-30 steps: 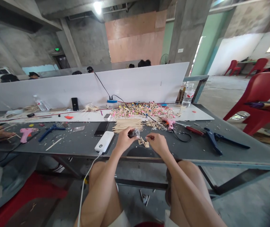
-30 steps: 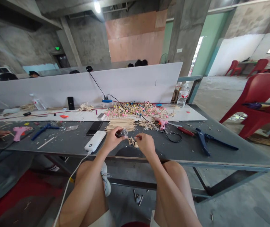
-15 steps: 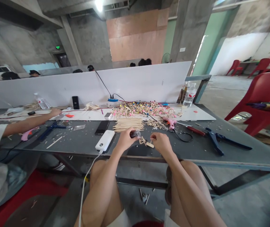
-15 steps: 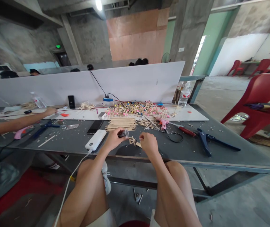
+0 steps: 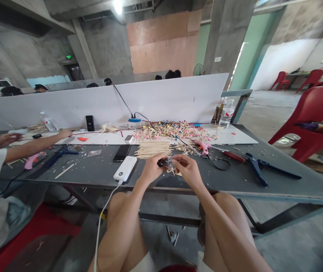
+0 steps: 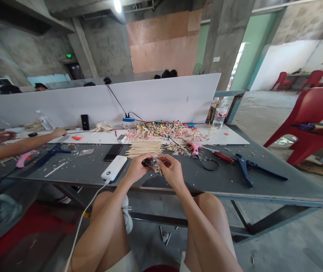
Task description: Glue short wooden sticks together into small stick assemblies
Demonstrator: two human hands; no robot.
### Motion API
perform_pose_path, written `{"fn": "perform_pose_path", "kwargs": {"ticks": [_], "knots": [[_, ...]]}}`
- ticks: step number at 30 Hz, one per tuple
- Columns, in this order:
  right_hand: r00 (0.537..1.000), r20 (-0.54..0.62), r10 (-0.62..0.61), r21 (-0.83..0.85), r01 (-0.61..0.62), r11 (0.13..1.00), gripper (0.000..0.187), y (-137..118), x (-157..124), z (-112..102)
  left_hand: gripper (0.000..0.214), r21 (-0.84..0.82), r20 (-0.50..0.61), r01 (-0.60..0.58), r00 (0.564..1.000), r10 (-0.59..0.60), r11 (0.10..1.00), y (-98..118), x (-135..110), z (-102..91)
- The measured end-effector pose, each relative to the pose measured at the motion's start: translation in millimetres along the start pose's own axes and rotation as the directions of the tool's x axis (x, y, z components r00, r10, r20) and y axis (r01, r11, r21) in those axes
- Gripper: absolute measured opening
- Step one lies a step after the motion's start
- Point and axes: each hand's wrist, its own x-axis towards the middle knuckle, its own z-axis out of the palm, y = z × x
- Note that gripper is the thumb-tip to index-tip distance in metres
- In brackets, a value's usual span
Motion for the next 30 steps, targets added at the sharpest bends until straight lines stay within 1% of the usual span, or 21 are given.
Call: {"fn": "perform_pose_path", "kwargs": {"ticks": [4, 9, 12, 15, 21, 24, 27, 30], "knots": [[1.0, -0.013, -0.018, -0.081, 0.017, 0.997, 0.029, 0.1, -1.4, 0.2, 0.022, 0.072, -0.005, 0.001, 1.0, 0.0, 0.997, 2.7, -0.4, 1.4], [1.0, -0.021, -0.022, -0.165, 0.018, 0.986, 0.021, 0.7, -0.3, -2.4, 0.026, 0.096, -0.048, 0.012, 0.999, -0.007, 0.995, -1.1, -1.5, 4.6], [1.0, -0.019, -0.014, -0.206, 0.009, 0.979, 0.024, 1.1, 0.5, -2.8, 0.027, 0.115, -0.042, 0.008, 0.999, -0.003, 0.993, -3.4, -2.0, 6.0], [0.999, -0.018, -0.04, -0.224, 0.035, 0.974, 0.026, 3.5, 1.5, -3.4, 0.027, 0.139, -0.035, 0.001, 0.999, 0.004, 0.99, -4.8, -2.1, 6.7], [0.996, 0.049, -0.069, -0.219, 0.078, 0.973, 0.033, 8.6, 3.8, -5.9, 0.023, 0.124, -0.028, -0.005, 1.0, 0.009, 0.992, -6.2, 0.0, 5.8], [0.994, 0.066, -0.091, -0.228, 0.103, 0.968, 0.034, 8.0, 4.4, -7.9, 0.024, 0.09, -0.027, -0.035, 0.999, 0.038, 0.995, -5.2, 1.5, 3.2], [0.99, 0.094, -0.108, -0.252, 0.128, 0.959, 0.033, 4.7, 3.9, -9.4, 0.023, 0.055, -0.016, -0.063, 0.998, 0.064, 0.997, -3.0, 2.0, -0.3], [0.985, 0.141, -0.096, -0.294, 0.134, 0.946, 0.03, -0.1, 2.8, -9.2, 0.018, 0.043, 0.018, -0.061, 0.998, 0.06, 0.997, -0.6, 1.2, -3.2]]}}
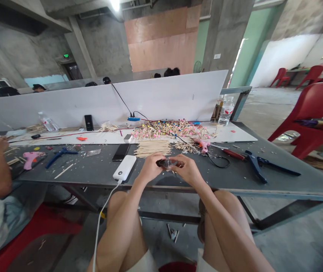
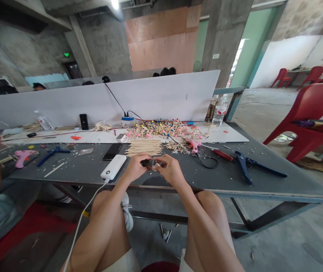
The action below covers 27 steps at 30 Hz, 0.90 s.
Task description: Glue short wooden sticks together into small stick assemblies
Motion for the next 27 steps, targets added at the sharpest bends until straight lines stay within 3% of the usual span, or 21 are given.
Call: {"fn": "perform_pose_path", "kwargs": {"ticks": [11, 16, 21, 27], "knots": [[0.993, -0.025, -0.117, -0.144, 0.113, 0.983, 0.005, -9.0, -0.9, 5.0, 0.021, -0.006, -0.018, 0.029, 0.999, -0.029, 1.0, 6.0, -1.4, -2.4], [0.994, -0.035, -0.101, -0.064, 0.099, 0.993, 0.006, -8.3, -0.7, 6.7, 0.015, -0.061, -0.008, 0.081, 0.997, -0.081, 0.995, 7.8, 0.2, -7.3], [0.985, -0.065, -0.162, -0.032, 0.16, 0.987, 0.012, -9.9, -1.3, 1.9, 0.021, -0.315, 0.198, 0.312, 0.945, -0.259, 0.897, -1.7, 1.1, -11.3], [0.966, 0.009, -0.26, 0.082, 0.258, 0.963, 0.018, -12.6, -4.0, -7.0, 0.042, -0.521, 0.482, 0.525, 0.832, -0.276, 0.673, -3.5, -2.3, -15.9]]}}
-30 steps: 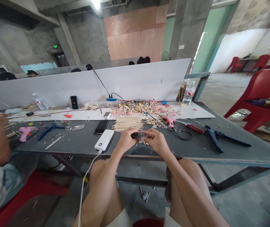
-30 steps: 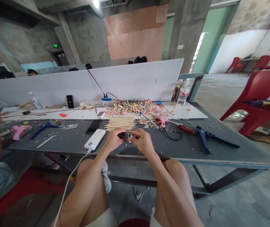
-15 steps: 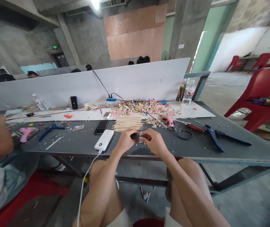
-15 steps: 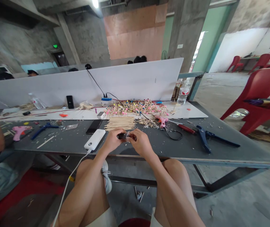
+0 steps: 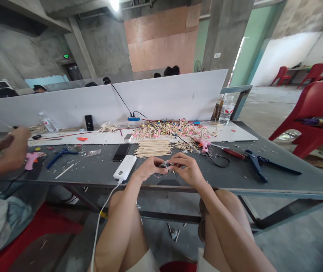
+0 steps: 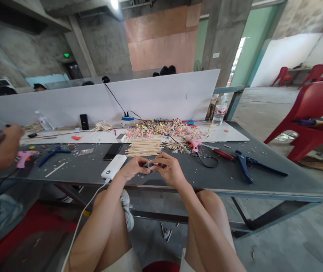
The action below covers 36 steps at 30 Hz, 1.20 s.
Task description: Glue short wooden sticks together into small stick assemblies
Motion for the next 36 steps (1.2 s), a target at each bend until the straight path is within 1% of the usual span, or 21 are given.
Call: {"fn": "perform_pose_path", "kwargs": {"ticks": [2, 5, 7, 12, 14, 15, 16, 18, 19, 20, 21, 23, 26, 29, 31, 34, 36], "knots": [[0.999, 0.05, -0.008, 0.058, 0.005, 0.998, 0.02, -2.8, -0.2, -3.2, 0.05, -0.083, 0.066, 0.045, 0.997, -0.039, 0.996, 1.2, -2.0, 1.8], [0.993, 0.116, -0.008, 0.122, -0.006, 0.992, 0.021, -7.7, 0.3, -8.2, 0.057, -0.171, 0.131, 0.076, 0.99, -0.054, 0.982, 2.1, -3.2, 5.7], [0.992, 0.127, -0.012, 0.11, -0.002, 0.994, 0.021, -10.6, 0.8, -10.5, 0.059, -0.191, 0.128, 0.073, 0.991, -0.048, 0.979, 2.0, -3.0, 8.3], [0.996, 0.069, -0.056, 0.011, 0.056, 0.998, 0.022, -12.7, 1.4, -7.8, 0.061, -0.192, 0.078, 0.025, 0.997, -0.011, 0.981, 0.4, -0.6, 11.4], [0.999, 0.012, -0.037, 0.032, 0.037, 0.999, 0.023, -9.8, 2.1, -5.2, 0.06, -0.197, 0.061, -0.012, 0.998, 0.025, 0.98, 0.0, 1.3, 11.8], [0.999, -0.04, -0.004, 0.087, 0.007, 0.996, 0.024, -7.4, 2.8, -4.6, 0.059, -0.198, 0.043, -0.037, 0.998, 0.046, 0.98, 0.1, 2.4, 12.0], [0.993, -0.108, 0.046, 0.177, -0.026, 0.984, 0.025, -4.5, 3.6, -4.7, 0.058, -0.194, 0.02, -0.06, 0.998, 0.065, 0.979, 0.4, 3.5, 12.3], [0.953, -0.248, 0.173, 0.396, -0.064, 0.916, 0.028, 1.6, 5.4, -7.3, 0.054, -0.154, -0.026, -0.088, 0.996, 0.085, 0.984, 1.6, 5.4, 13.2], [0.927, -0.292, 0.236, 0.485, -0.069, 0.872, 0.028, 4.2, 6.2, -9.7, 0.051, -0.119, -0.046, -0.096, 0.995, 0.091, 0.988, 2.3, 6.2, 13.7], [0.906, -0.309, 0.289, 0.549, -0.079, 0.832, 0.029, 6.3, 6.7, -12.3, 0.049, -0.08, -0.068, -0.103, 0.993, 0.097, 0.991, 3.0, 6.8, 14.0], [0.893, -0.302, 0.333, 0.589, -0.1, 0.802, 0.029, 7.8, 6.9, -14.7, 0.046, -0.042, -0.092, -0.113, 0.99, 0.108, 0.993, 3.6, 7.4, 14.3], [0.885, -0.243, 0.397, 0.634, -0.165, 0.756, 0.029, 8.9, 6.7, -18.1, 0.043, 0.014, -0.146, -0.15, 0.978, 0.15, 0.989, 4.2, 8.0, 14.2], [0.884, -0.185, 0.43, 0.673, -0.205, 0.711, 0.037, 7.7, 6.0, -17.9, 0.041, 0.063, -0.205, -0.192, 0.958, 0.201, 0.979, 3.9, 8.0, 13.1], [0.894, -0.137, 0.426, 0.666, -0.235, 0.708, 0.038, 6.7, 5.7, -14.8, 0.04, 0.11, -0.221, -0.207, 0.949, 0.227, 0.972, 3.9, 6.6, 12.0], [0.891, -0.104, 0.442, 0.65, -0.275, 0.709, 0.041, 6.8, 5.7, -13.1, 0.039, 0.147, -0.227, -0.221, 0.941, 0.25, 0.964, 4.7, 5.3, 11.8], [0.879, -0.114, 0.464, 0.624, -0.299, 0.721, 0.047, 7.6, 5.7, -11.5, 0.039, 0.197, -0.241, -0.231, 0.931, 0.275, 0.953, 6.4, 3.5, 12.1], [0.879, -0.129, 0.459, 0.615, -0.292, 0.733, 0.045, 8.0, 5.7, -10.9, 0.039, 0.236, -0.254, -0.24, 0.92, 0.298, 0.942, 7.2, 2.7, 12.4]]}}
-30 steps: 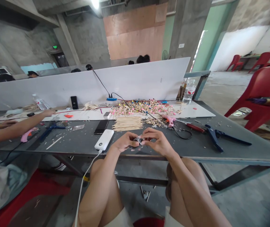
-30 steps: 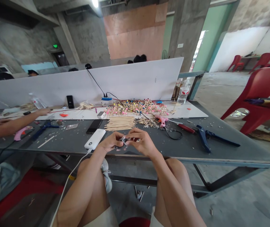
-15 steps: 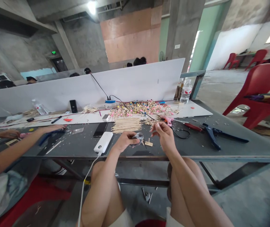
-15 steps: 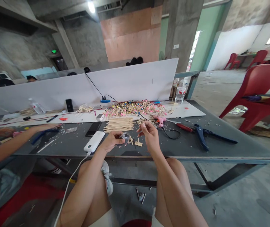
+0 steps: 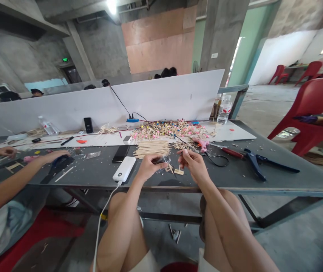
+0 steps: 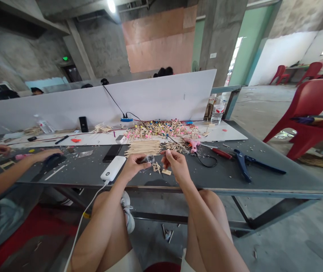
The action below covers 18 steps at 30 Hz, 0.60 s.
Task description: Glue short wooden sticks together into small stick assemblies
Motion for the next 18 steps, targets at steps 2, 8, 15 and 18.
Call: {"fn": "perform_pose_path", "kwargs": {"ticks": [2, 8, 15, 18], "knots": [[1.0, 0.006, -0.016, -0.008, 0.016, 1.0, 0.042, 0.2, 0.0, 0.4, 0.039, 0.041, -0.011, -0.025, 1.0, 0.026, 0.999, 0.5, -0.4, 0.3], [0.996, 0.038, -0.086, -0.128, 0.09, 0.988, 0.042, 5.3, -0.1, 1.6, 0.039, 0.19, -0.037, -0.099, 0.993, 0.108, 0.977, -0.3, -0.7, 3.7], [0.945, 0.16, -0.284, -0.436, 0.326, 0.839, 0.025, 12.7, -3.3, 3.0, 0.03, 0.307, -0.042, -0.171, 0.98, 0.193, 0.936, -0.5, -1.3, 5.3], [0.931, 0.209, -0.3, -0.521, 0.366, 0.771, 0.023, 8.5, -4.7, 4.6, 0.022, 0.344, -0.034, -0.206, 0.972, 0.231, 0.916, 0.3, -1.6, 5.9]]}}
